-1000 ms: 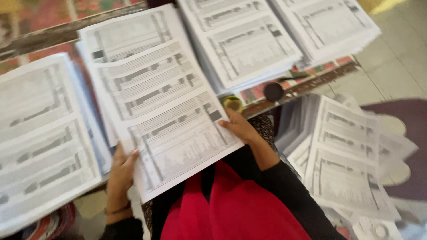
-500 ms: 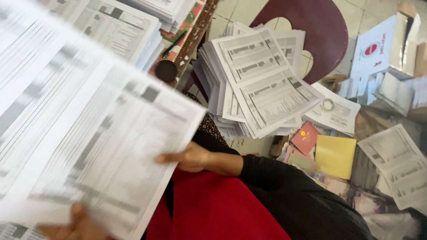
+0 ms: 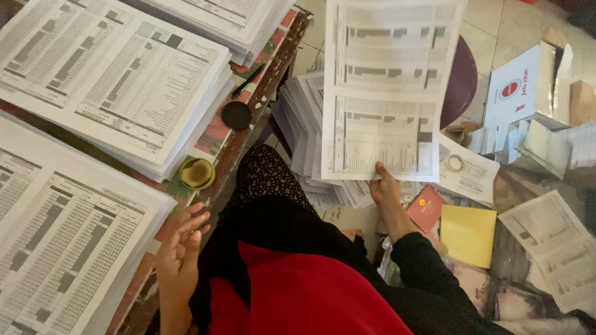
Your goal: The person sorts through a large stack of printed documents on a table, picking up sheets, flipping through them, and placing them into separate piles. The person handles the papers by hand, organizing them into neat stacks on the workspace.
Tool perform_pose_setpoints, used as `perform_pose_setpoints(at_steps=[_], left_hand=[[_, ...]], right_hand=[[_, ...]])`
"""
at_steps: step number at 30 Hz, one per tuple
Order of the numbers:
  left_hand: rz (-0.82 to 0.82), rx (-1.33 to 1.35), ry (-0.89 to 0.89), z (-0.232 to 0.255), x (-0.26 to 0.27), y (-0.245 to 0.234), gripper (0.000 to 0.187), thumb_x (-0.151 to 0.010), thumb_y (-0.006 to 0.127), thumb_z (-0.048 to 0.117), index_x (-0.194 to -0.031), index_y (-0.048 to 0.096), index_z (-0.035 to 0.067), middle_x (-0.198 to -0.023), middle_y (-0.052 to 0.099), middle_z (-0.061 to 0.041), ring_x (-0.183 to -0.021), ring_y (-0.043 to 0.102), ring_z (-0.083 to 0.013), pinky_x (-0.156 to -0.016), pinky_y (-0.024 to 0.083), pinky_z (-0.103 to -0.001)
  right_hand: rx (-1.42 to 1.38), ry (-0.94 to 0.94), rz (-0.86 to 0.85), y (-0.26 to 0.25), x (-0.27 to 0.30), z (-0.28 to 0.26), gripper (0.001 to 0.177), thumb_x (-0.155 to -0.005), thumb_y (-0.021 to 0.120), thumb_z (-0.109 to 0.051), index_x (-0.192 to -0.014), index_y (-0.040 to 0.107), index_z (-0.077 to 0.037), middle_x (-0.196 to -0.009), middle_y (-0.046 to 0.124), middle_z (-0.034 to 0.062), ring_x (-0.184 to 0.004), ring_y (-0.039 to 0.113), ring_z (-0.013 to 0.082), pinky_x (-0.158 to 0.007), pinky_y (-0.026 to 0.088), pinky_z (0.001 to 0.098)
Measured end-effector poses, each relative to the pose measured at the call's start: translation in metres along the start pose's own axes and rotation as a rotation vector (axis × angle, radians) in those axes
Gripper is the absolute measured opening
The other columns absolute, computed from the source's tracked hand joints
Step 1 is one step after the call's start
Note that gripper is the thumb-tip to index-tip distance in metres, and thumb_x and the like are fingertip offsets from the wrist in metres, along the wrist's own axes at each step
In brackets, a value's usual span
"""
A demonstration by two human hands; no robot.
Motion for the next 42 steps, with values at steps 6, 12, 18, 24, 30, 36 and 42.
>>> perform_pose_setpoints(at_steps=[6,12,18,24,30,36,42], left_hand=[[0.089,-0.103,-0.053,-0.005,0.01,-0.023,0.026,-0.108,0.049,0.014,-0.124,0.064,-0.001,-0.14,0.064,-0.018,-0.127,0.065,-0.0274,-0.104,0.06,-0.038],[0.184,-0.178,-0.114,-0.024,0.021,-0.055,0.031,-0.107,0.051,0.018,-0.132,0.063,0.003,-0.137,0.066,-0.013,-0.12,0.069,-0.0256,-0.105,0.058,-0.037],[0.147,-0.383,-0.064,-0.049,-0.014,-0.029,0.037,-0.105,0.059,0.021,-0.132,0.062,-0.004,-0.134,0.061,-0.029,-0.111,0.068,-0.0481,-0.089,0.059,-0.054],[-0.062,-0.816,-0.153,-0.094,-0.057,0.023,0.056,-0.097,0.063,0.012,-0.147,0.048,-0.009,-0.156,0.042,-0.029,-0.11,0.068,-0.0463,-0.084,0.061,-0.052],[-0.151,-1.095,-0.307,-0.15,-0.071,0.027,0.061,-0.095,0.059,0.004,-0.154,0.044,-0.004,-0.167,0.032,-0.019,-0.089,0.075,-0.0363,-0.067,0.065,-0.049],[-0.158,-1.192,-0.321,-0.147,-0.068,0.034,0.058,-0.091,0.065,0.005,-0.147,0.051,0.002,-0.164,0.037,-0.011,-0.076,0.076,-0.0294,-0.06,0.064,-0.043],[-0.099,-1.265,-0.269,-0.147,-0.065,0.037,0.058,-0.094,0.067,0.013,-0.149,0.05,0.003,-0.163,0.037,-0.013,-0.062,0.074,-0.0255,-0.051,0.063,-0.038]], right_hand=[[0.312,0.043,0.163,-0.03,-0.038,0.03,0.073,-0.088,0.07,0.005,-0.152,0.041,-0.012,-0.157,0.045,0.0099,-0.137,0.05,0.0293,-0.106,0.046,0.0305],[0.318,0.45,-0.016,-0.056,-0.039,0.057,0.021,-0.095,0.072,-0.017,-0.111,0.061,-0.008,-0.11,0.07,0.0186,-0.106,0.07,0.0372,-0.096,0.059,0.0585],[1.142,-0.126,-0.84,0.08,0.086,0.107,0.02,-0.098,0.071,-0.011,-0.115,0.071,-0.002,-0.103,0.075,0.0192,-0.095,0.075,0.0345,-0.085,0.061,0.0484],[1.346,-1.314,-1.58,0.212,0.187,0.189,0.061,-0.093,0.069,-0.005,-0.152,0.052,-0.005,-0.154,0.051,0.017,-0.143,0.043,0.0439,-0.112,0.044,0.0592],[1.44,-1.912,-1.517,0.234,0.192,0.229,0.04,-0.087,0.072,-0.013,-0.127,0.071,-0.008,-0.14,0.063,0.0121,-0.132,0.054,0.0427,-0.109,0.04,0.0613],[1.325,-1.643,-1.739,0.261,0.151,0.254,0.014,-0.083,0.074,-0.013,-0.095,0.076,-0.006,-0.115,0.073,0.016,-0.124,0.059,0.0426,-0.101,0.041,0.0587],[0.987,-1.611,-1.294,0.399,0.041,0.163,0.022,-0.081,0.079,-0.006,-0.099,0.071,0.001,-0.09,0.069,0.022,-0.088,0.069,0.0408,-0.079,0.056,0.045]])
Point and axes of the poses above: each hand's wrist, its own x-axis away from the middle knuckle, its own y-axis out of the palm, z = x × y, the point moved 3 cm from there along -x, towards the middle knuckle
